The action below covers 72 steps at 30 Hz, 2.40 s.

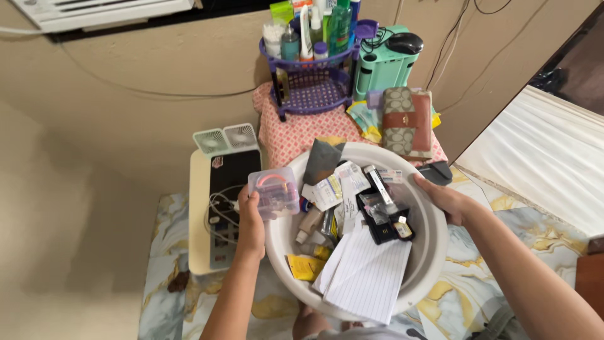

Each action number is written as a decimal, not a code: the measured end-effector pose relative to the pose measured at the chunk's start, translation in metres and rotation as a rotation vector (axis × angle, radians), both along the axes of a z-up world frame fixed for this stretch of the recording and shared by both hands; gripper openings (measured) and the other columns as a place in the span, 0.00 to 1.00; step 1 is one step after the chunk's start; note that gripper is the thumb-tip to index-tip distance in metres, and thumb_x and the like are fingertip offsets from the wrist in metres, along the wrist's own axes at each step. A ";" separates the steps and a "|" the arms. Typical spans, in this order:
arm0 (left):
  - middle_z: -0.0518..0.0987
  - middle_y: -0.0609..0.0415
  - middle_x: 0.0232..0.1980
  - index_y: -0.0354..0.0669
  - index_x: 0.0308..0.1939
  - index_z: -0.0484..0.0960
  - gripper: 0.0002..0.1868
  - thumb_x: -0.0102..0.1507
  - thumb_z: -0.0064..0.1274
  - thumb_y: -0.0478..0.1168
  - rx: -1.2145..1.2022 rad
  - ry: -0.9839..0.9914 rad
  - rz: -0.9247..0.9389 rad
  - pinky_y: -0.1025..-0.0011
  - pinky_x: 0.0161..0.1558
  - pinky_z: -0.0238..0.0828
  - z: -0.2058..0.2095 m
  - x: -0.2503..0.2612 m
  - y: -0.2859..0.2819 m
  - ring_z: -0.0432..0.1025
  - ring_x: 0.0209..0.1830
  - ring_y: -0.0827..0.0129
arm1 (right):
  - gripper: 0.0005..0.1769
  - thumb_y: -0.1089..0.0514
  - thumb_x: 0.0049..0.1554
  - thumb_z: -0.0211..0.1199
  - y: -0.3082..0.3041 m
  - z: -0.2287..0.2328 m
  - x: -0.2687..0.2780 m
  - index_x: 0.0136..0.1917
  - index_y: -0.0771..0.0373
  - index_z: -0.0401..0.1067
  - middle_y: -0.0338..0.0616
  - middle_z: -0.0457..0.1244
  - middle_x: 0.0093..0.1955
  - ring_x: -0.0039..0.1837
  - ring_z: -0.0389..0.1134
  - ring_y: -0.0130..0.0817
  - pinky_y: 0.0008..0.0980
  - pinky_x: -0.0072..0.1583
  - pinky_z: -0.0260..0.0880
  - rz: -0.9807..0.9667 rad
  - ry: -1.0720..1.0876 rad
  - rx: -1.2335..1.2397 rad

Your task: The person carries a white basin filled with various toiletries and personal items from a balcony into a room. They place the basin on a small table and begin sorting the contents, picking up items one by one and placing them into a purple tiered organizer.

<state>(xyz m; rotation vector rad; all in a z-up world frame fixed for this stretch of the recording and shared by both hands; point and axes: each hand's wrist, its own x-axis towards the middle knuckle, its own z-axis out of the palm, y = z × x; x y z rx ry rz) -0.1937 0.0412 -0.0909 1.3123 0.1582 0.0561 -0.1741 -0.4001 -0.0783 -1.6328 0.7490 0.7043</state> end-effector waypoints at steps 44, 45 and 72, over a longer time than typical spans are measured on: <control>0.76 0.31 0.58 0.35 0.61 0.70 0.27 0.67 0.42 0.54 0.712 0.069 -0.037 0.52 0.54 0.72 -0.116 0.463 -0.170 0.73 0.57 0.39 | 0.32 0.26 0.59 0.45 0.075 0.032 0.066 0.53 0.52 0.71 0.52 0.71 0.39 0.46 0.74 0.54 0.54 0.47 0.72 0.328 -0.414 -1.102; 0.77 0.30 0.57 0.34 0.58 0.74 0.26 0.68 0.41 0.53 0.837 0.010 -0.024 0.51 0.56 0.71 -0.124 0.467 -0.169 0.73 0.57 0.38 | 0.32 0.26 0.59 0.45 0.075 0.032 0.067 0.53 0.52 0.71 0.52 0.71 0.38 0.46 0.74 0.54 0.54 0.46 0.72 0.333 -0.403 -1.103; 0.82 0.44 0.57 0.43 0.51 0.85 0.15 0.71 0.42 0.41 1.497 0.023 -0.161 0.54 0.54 0.75 -0.071 0.435 -0.183 0.75 0.59 0.51 | 0.31 0.26 0.59 0.46 0.077 0.037 0.064 0.52 0.52 0.71 0.53 0.70 0.37 0.45 0.73 0.54 0.54 0.47 0.72 0.334 -0.367 -1.082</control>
